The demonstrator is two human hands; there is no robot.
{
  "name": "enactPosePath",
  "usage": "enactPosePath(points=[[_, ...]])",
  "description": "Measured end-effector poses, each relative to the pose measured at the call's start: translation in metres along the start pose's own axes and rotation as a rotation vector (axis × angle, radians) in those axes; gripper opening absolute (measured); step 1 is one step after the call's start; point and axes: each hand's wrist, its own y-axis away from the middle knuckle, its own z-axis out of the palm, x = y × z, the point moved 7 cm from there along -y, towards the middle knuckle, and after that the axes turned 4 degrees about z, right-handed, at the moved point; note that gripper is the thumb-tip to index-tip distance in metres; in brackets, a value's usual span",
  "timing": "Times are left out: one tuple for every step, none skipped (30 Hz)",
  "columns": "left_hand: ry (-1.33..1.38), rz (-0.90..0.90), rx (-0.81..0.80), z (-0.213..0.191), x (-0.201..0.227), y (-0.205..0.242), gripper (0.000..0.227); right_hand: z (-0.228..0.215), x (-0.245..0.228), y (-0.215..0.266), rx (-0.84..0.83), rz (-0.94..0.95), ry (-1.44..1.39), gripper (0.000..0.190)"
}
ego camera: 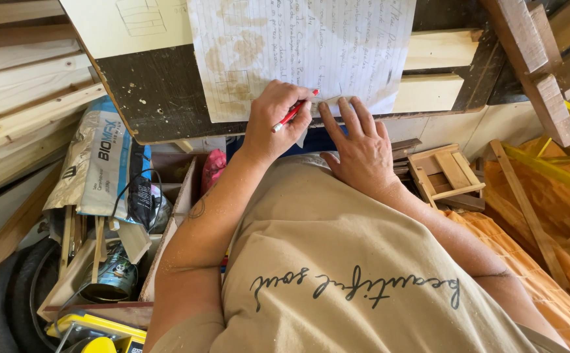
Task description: The person is writing notes on a piece of paper and marking measurements on wooden boards using a pencil in a workshop.
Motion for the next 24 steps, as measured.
enactPosePath(points=[[0.000,0.007,-0.013,0.0010,0.0000,0.0003,0.005,0.0008,0.0003,0.0003,-0.006,0.001,-0.001,0.104],[0.001,0.007,-0.014,0.0022,-0.0011,0.0007,0.005,0.0005,0.0005,0.0001,-0.006,0.002,-0.001,0.104],[0.013,0.021,-0.035,0.0043,-0.0011,0.0013,0.005,0.0000,0.0001,-0.0003,-0.003,-0.001,0.008,0.105],[0.026,0.036,-0.056,0.0064,-0.0011,0.0020,0.006,-0.0004,-0.0003,-0.0006,0.000,-0.003,0.017,0.107],[0.025,0.036,-0.056,0.0058,-0.0005,0.0013,0.006,0.0000,-0.0003,-0.0005,0.001,-0.003,0.017,0.107],[0.014,0.040,-0.048,0.0046,0.0002,0.0004,0.007,0.0006,0.0000,-0.0005,-0.001,-0.001,0.012,0.106],[0.003,0.043,-0.040,0.0036,0.0011,-0.0001,0.009,0.0013,0.0002,0.0001,-0.003,0.002,0.007,0.105],[0.003,0.043,-0.041,0.0025,0.0028,-0.0014,0.009,0.0011,0.0002,0.0001,-0.004,0.003,0.006,0.105],[0.009,0.034,-0.031,0.0009,0.0037,-0.0030,0.008,0.0009,0.0004,0.0001,-0.004,0.002,0.010,0.105],[0.015,0.025,-0.022,-0.0007,0.0047,-0.0045,0.008,0.0007,0.0006,0.0001,-0.004,0.001,0.014,0.105],[0.015,0.025,-0.023,0.0013,0.0022,-0.0026,0.008,-0.0005,0.0007,0.0002,-0.004,0.002,0.014,0.105],[0.039,0.023,-0.050,0.0052,-0.0003,-0.0007,0.006,-0.0015,0.0005,0.0003,-0.007,-0.001,0.009,0.104],[0.061,0.022,-0.077,0.0085,-0.0029,0.0013,0.005,-0.0024,0.0000,-0.0001,-0.010,-0.005,0.003,0.103],[0.060,0.022,-0.076,0.0081,-0.0029,0.0007,0.005,-0.0025,0.0000,-0.0004,-0.009,-0.006,0.002,0.103],[0.052,0.031,-0.076,0.0077,-0.0020,0.0004,0.005,-0.0025,-0.0001,-0.0002,-0.011,-0.005,-0.001,0.103],[0.043,0.040,-0.076,0.0075,-0.0011,0.0001,0.006,-0.0024,0.0001,0.0000,-0.013,-0.004,-0.004,0.103],[0.045,0.041,-0.077,0.0063,0.0006,-0.0016,0.006,-0.0017,0.0003,0.0002,-0.014,-0.002,-0.004,0.103],[0.037,0.024,-0.057,0.0037,0.0011,-0.0034,0.007,-0.0012,0.0005,0.0005,-0.010,-0.001,-0.003,0.104],[0.029,0.007,-0.036,0.0008,0.0017,-0.0051,0.008,-0.0007,0.0006,0.0007,-0.007,-0.001,-0.003,0.104],[0.029,0.007,-0.037,0.0018,-0.0003,-0.0039,0.008,-0.0008,0.0007,0.0007,-0.008,-0.001,-0.003,0.104],[0.036,0.019,-0.056,0.0037,-0.0013,-0.0026,0.007,-0.0010,0.0006,0.0005,-0.006,0.000,-0.004,0.104],[0.044,0.032,-0.074,0.0056,-0.0024,-0.0012,0.007,-0.0012,0.0005,0.0003,-0.005,0.000,-0.005,0.104],[0.043,0.032,-0.074,0.0057,-0.0026,-0.0013,0.007,-0.0010,0.0006,0.0002,-0.005,0.000,-0.005,0.104],[0.045,0.034,-0.076,0.0060,-0.0026,-0.0014,0.007,-0.0009,0.0006,0.0001,-0.002,-0.001,0.000,0.105]])
